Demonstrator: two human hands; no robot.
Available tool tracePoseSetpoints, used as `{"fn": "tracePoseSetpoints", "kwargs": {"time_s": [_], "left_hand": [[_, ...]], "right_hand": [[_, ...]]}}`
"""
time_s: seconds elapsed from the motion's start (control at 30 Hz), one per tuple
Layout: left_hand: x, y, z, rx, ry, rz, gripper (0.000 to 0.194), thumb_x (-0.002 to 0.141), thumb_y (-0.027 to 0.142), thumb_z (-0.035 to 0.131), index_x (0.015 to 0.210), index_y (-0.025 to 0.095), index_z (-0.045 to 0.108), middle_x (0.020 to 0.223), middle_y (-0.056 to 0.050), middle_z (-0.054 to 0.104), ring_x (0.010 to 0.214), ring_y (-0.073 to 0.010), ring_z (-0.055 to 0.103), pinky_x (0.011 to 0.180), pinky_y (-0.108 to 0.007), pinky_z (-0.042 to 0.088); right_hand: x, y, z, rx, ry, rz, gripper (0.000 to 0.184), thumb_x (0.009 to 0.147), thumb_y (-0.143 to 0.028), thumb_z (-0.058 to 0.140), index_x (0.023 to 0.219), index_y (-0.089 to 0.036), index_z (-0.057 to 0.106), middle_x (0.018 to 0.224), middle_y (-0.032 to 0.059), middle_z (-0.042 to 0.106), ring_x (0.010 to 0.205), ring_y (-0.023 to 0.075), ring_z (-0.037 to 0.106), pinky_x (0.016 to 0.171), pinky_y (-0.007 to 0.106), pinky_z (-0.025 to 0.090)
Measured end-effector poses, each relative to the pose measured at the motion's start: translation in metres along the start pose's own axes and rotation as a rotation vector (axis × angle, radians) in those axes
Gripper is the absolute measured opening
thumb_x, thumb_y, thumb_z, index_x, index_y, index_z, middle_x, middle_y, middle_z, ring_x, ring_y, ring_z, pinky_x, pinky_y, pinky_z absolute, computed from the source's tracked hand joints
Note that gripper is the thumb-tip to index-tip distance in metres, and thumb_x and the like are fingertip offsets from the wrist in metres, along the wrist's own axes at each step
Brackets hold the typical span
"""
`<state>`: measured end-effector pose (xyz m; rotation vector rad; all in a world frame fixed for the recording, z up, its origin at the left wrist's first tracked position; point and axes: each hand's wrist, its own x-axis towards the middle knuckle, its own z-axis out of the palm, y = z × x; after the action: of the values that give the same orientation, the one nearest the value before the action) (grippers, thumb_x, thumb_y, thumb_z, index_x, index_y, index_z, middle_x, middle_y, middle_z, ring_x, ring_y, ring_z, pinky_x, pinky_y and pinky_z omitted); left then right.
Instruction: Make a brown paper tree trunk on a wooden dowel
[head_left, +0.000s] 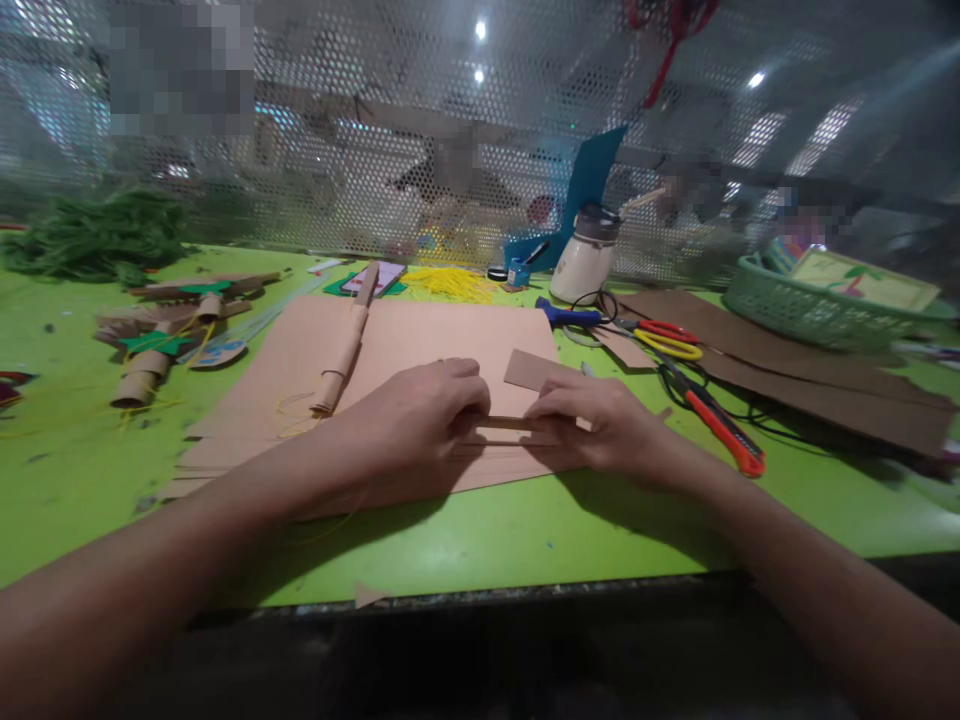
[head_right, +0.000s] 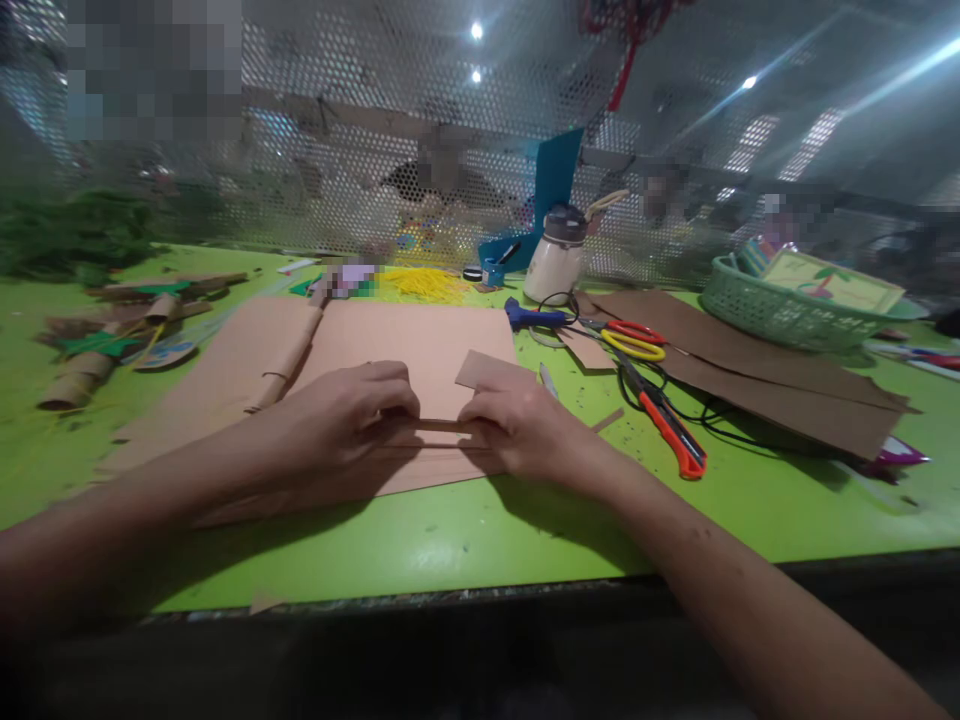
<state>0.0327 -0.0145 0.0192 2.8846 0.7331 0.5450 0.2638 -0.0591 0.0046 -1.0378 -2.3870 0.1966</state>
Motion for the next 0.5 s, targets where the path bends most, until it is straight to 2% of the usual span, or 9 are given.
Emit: {"fn": "tracePoseSetpoints", "kwargs": {"time_s": [0.1, 0.2, 0.33, 0.5], "left_hand": [[0.006, -0.006, -0.004, -0.180, -0.130, -0.090, 0.015, 0.083, 0.014, 0.052, 0.079, 0.016, 0.067, 0.074, -0.001, 0.063, 0.065, -0.0116, 0.055, 0.059, -0.022, 0.040], [0.011, -0.012, 0.004, -0.257, -0.231, -0.147, 0.019, 0.081, 0.015, 0.052, 0.085, 0.017, 0.071, 0.077, -0.001, 0.068, 0.067, -0.0122, 0.059, 0.061, -0.022, 0.043], [0.013, -0.013, 0.016, -0.220, -0.202, -0.144, 0.021, 0.084, 0.017, 0.051, 0.085, 0.017, 0.072, 0.082, -0.003, 0.071, 0.070, -0.0137, 0.061, 0.065, -0.024, 0.044], [0.010, -0.006, 0.022, -0.148, -0.122, -0.115, 0.024, 0.088, 0.022, 0.048, 0.081, 0.017, 0.071, 0.075, -0.003, 0.070, 0.066, -0.0145, 0.059, 0.061, -0.026, 0.041]], "right_hand": [[0.004, 0.002, -0.010, 0.140, -0.112, 0.089, 0.015, 0.088, -0.016, 0.056, 0.085, -0.015, 0.070, 0.076, 0.0035, 0.068, 0.069, 0.0128, 0.058, 0.064, 0.024, 0.042], [0.009, 0.009, -0.009, 0.141, -0.218, 0.128, 0.014, 0.085, -0.014, 0.057, 0.080, -0.014, 0.070, 0.072, 0.0026, 0.068, 0.065, 0.0118, 0.058, 0.062, 0.022, 0.042], [0.012, 0.018, 0.000, 0.113, -0.236, 0.153, 0.014, 0.083, -0.012, 0.058, 0.081, -0.014, 0.072, 0.074, 0.0037, 0.070, 0.067, 0.0126, 0.060, 0.064, 0.023, 0.044], [0.010, 0.020, 0.006, 0.070, -0.208, 0.112, 0.014, 0.085, -0.015, 0.058, 0.082, -0.015, 0.072, 0.075, 0.0041, 0.071, 0.066, 0.0128, 0.060, 0.063, 0.024, 0.044]]}}
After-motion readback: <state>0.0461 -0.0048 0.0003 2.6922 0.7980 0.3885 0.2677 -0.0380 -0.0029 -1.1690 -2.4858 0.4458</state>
